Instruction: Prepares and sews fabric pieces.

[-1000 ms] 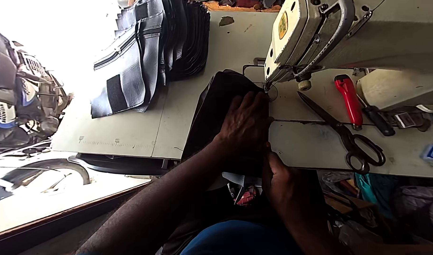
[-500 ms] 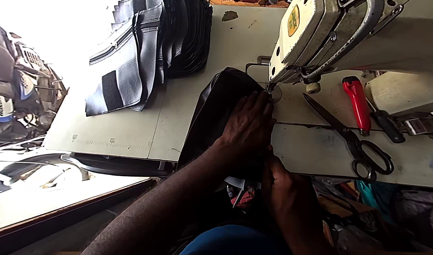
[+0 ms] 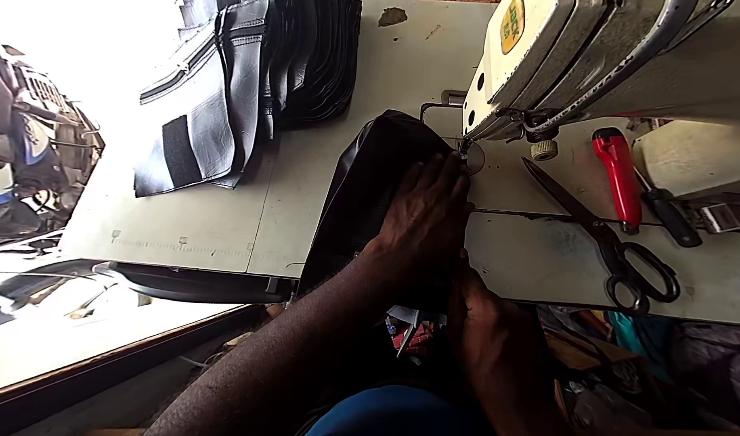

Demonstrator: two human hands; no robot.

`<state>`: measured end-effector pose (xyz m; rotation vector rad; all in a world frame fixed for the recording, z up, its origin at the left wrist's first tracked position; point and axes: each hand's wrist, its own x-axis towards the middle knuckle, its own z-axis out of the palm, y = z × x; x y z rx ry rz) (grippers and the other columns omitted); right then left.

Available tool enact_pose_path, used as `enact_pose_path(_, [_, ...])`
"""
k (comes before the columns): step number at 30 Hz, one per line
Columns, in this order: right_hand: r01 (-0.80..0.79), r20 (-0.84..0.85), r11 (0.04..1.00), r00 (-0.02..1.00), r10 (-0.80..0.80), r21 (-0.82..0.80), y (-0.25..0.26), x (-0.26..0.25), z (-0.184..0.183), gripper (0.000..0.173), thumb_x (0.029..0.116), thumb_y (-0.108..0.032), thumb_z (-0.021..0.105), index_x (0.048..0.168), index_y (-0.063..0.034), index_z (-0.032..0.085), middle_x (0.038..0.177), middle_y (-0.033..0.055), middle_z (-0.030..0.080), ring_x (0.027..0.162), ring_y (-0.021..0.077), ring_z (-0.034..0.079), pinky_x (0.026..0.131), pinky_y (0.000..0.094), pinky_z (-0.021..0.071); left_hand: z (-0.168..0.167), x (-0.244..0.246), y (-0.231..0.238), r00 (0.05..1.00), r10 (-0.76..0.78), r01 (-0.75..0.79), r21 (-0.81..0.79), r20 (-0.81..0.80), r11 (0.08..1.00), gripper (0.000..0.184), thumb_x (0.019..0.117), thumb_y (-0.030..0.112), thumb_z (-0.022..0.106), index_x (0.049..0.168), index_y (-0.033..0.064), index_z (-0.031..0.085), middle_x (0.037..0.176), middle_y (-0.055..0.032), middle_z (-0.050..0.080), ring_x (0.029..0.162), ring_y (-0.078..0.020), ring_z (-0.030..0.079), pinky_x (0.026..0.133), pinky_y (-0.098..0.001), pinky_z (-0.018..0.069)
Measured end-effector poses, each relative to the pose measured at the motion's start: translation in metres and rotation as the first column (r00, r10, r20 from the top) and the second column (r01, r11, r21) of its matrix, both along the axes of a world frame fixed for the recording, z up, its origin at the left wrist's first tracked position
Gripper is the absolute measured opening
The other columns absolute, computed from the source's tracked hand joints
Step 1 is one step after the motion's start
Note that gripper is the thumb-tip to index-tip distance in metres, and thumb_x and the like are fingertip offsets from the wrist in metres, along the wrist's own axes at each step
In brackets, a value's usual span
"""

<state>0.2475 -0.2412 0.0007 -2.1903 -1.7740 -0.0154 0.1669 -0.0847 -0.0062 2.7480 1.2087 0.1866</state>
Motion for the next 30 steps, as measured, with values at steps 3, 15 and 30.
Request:
enact_pose_path(3, [0.001,0.007,1.0,1.0,-0.001,-0.017,0.002,0.001,0.002,0.041,0.0977,-0.02,0.05,0.13,-0.0083,0.072,0.053,-0.0004,0.058,0.042,0.0163,0.055,0.037,0.0357,0.0423,0.0,0.001,0.002,1.0,0.006,-0.006,-0.007,0.009,1.0,0.056,0.1094,0.041,0.03,0.153,0.0105,0.047,0.165,-0.0094,0.037,0.154,-0.0285,0.032,0.123,-0.0507,0.028])
enact_pose_path(15, [0.004,0.011,0.999,1.0,-0.004,-0.032,0.01,0.008,0.002,0.04,0.099,-0.021,0.05,0.131,-0.0103,0.071,0.052,-0.0001,0.056,0.042,0.0173,0.055,0.038,0.0365,0.0419,-0.001,0.003,0.004,0.999,0.02,-0.021,0.045,0.031,0.999,0.051,0.1086,0.041,0.033,0.145,0.0138,0.056,0.162,-0.011,0.042,0.152,-0.0299,0.036,0.122,-0.0503,0.0296])
enact_pose_path(30, [-0.002,0.015,0.999,1.0,0.003,-0.046,0.026,0.017,0.002,0.038,0.0984,-0.021,0.053,0.128,-0.0095,0.073,0.053,-0.0005,0.057,0.042,0.0171,0.055,0.038,0.036,0.0413,0.005,-0.01,-0.001,0.987,-0.158,0.154,0.084,0.042,0.984,0.04,0.1076,0.031,0.038,0.127,0.0119,0.068,0.149,-0.0062,0.057,0.133,-0.026,0.055,0.108,-0.0465,0.0435])
